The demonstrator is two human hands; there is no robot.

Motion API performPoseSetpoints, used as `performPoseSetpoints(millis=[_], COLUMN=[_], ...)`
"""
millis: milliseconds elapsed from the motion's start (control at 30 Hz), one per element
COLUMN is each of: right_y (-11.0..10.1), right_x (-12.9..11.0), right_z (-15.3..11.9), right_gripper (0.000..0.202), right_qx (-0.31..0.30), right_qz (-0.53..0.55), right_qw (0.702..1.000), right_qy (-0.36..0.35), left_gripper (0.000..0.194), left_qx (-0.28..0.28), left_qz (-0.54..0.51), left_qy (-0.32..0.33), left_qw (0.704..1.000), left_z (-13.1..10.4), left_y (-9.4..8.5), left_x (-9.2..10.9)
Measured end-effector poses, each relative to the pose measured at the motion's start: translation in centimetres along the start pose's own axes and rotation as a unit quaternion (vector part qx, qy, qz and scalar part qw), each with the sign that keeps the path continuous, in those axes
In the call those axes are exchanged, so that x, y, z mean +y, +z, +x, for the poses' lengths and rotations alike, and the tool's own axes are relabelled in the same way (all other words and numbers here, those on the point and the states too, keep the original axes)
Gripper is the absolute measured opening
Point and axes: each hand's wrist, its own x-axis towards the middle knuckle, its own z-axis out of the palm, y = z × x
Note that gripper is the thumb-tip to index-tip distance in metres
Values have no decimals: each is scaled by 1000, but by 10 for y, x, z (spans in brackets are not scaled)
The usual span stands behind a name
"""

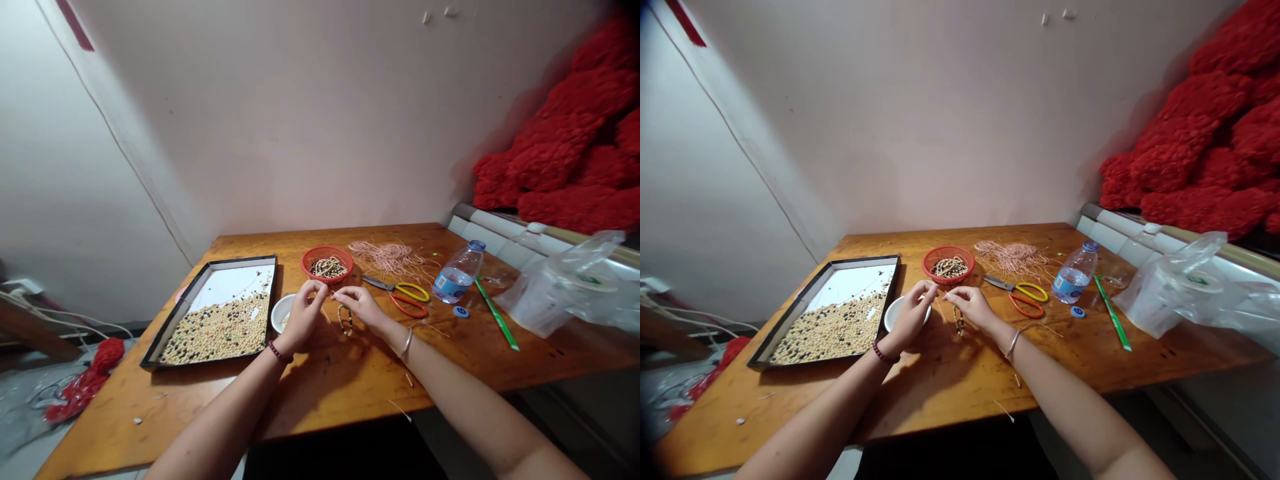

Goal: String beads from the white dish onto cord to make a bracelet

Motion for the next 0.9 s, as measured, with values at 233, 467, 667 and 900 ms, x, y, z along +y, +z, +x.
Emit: performPoseSetpoints(millis=[233, 467, 667, 900], right_y=[-2, -1, -5, -6], right_x=[-7, -9, -4, -3], right_z=[-7, -7, -2, -1], right_gripper=[33, 38, 37, 41], right_qx=[-85, -79, -35, 23], right_qz=[-59, -14, 98, 75], right_qw=[995, 997, 990, 992], right_qy=[-11, 13, 97, 97], left_gripper=[25, 21, 17, 18], left_qx=[45, 98, -9, -3], left_qz=[62, 115, 105, 151], left_qy=[21, 16, 9, 41], left_qw=[997, 988, 994, 988], left_z=[2, 5, -2, -6], left_y=[-2, -4, 1, 3], left_x=[-9, -20, -7, -6])
